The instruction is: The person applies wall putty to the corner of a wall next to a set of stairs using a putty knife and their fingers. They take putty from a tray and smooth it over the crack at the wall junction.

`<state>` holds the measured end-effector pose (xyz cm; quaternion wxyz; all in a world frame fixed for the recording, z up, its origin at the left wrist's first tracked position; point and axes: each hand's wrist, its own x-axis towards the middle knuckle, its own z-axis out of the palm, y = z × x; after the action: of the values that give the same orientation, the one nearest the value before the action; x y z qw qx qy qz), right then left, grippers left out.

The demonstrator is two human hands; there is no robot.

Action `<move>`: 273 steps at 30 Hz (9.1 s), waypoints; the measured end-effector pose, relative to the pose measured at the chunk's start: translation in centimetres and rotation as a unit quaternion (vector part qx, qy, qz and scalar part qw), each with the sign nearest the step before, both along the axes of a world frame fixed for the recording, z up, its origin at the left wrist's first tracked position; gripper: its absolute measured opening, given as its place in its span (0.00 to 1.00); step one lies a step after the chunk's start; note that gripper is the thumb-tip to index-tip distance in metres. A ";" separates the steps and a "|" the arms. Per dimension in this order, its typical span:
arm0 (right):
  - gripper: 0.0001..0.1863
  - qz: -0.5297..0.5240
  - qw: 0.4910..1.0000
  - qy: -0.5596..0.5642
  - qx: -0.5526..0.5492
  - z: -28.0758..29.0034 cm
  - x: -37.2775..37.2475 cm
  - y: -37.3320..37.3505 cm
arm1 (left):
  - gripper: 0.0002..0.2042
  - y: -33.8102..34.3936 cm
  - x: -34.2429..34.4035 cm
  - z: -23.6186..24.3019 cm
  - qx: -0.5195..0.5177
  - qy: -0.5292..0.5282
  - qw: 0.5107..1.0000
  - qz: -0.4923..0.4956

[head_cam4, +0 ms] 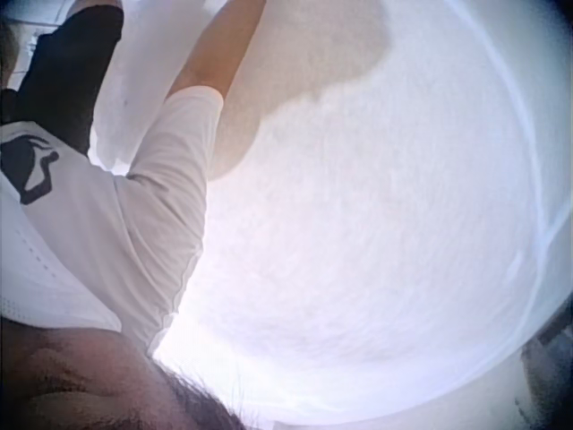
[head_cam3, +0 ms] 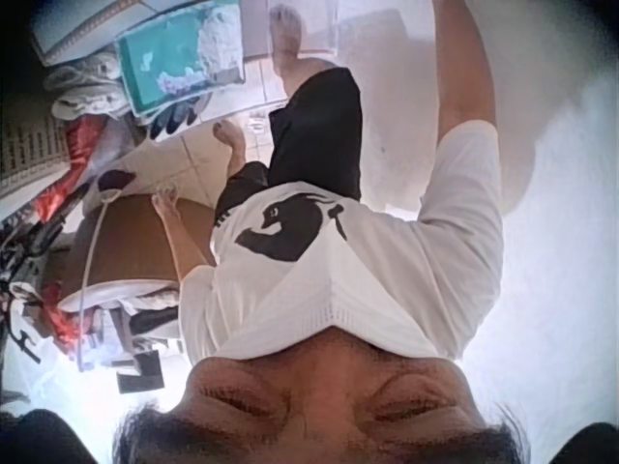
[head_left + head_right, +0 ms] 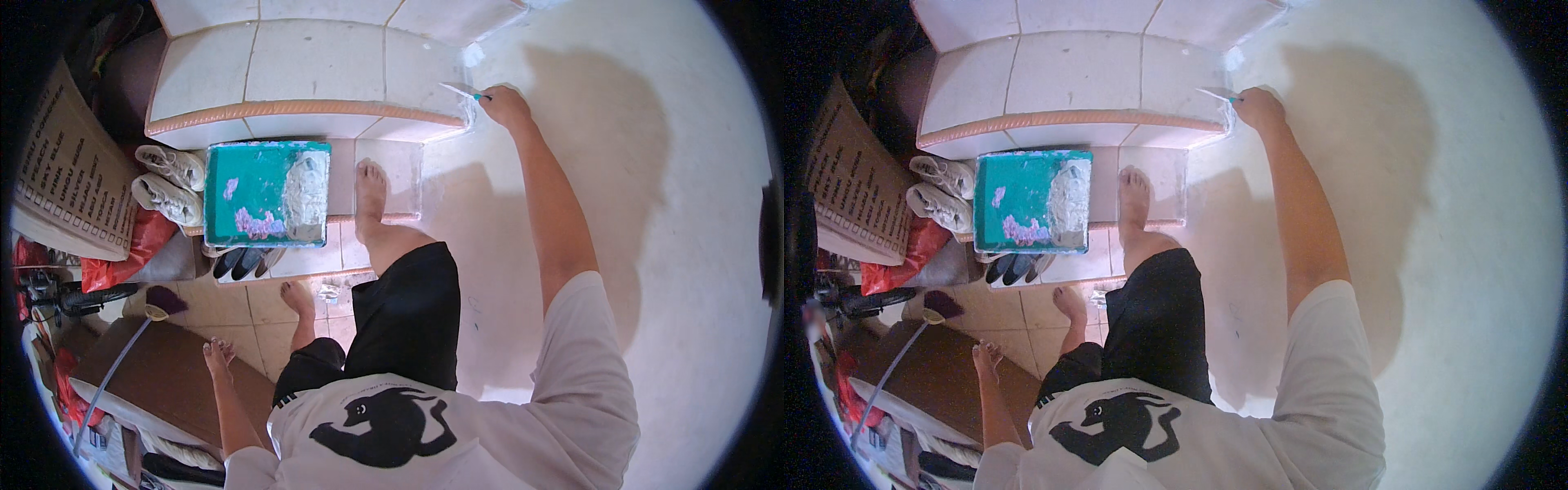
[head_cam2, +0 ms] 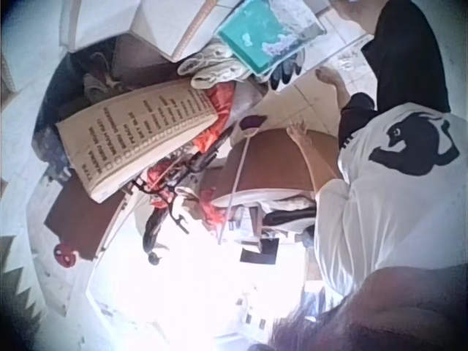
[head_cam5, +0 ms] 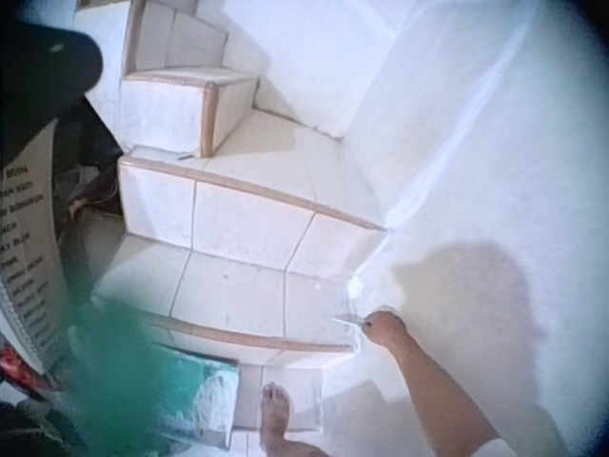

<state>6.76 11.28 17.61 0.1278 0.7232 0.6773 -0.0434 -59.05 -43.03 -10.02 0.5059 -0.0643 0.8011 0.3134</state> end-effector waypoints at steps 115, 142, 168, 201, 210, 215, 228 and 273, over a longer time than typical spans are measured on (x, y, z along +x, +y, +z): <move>0.22 -0.018 0.997 -0.068 -0.012 1.1 3.0 0.8 | 0.32 0.1 -0.3 -10.5 0.051 -0.076 0.991 -0.093; 0.16 0.101 0.975 -0.169 -0.100 1.2 -0.5 3.2 | 0.32 2.0 0.1 -7.7 -0.004 -0.032 0.986 -0.164; 0.18 0.023 0.996 -0.077 -0.024 1.0 -1.4 -9.0 | 0.31 0.5 0.2 -12.1 -0.013 -0.065 0.989 -0.134; 0.09 -0.514 -0.169 0.806 0.242 -27.1 -9.1 -8.9 | 0.31 16.8 0.4 5.7 -0.008 0.058 0.939 -0.338; 0.04 -0.527 -0.158 0.790 0.270 -27.7 -8.8 -7.9 | 0.26 18.9 -0.3 5.3 -0.010 0.030 0.923 -0.384; 0.06 -0.529 -0.144 0.793 0.267 -27.4 -9.6 -7.7 | 0.33 18.6 0.0 5.9 -0.012 0.052 0.934 -0.353; 0.05 -0.499 -0.159 0.798 0.299 -27.5 -9.2 -6.2 | 0.32 19.4 1.3 6.1 -0.003 0.022 0.919 -0.393; 0.05 -0.517 -0.088 0.723 0.449 -9.3 -9.7 -3.1 | 0.31 17.2 -1.7 4.6 0.038 -0.022 0.941 -0.335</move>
<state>-2.98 8.13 8.32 0.8485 -0.3129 0.3215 0.2808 -60.78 -25.83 -5.39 0.6013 0.2197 0.7525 0.1544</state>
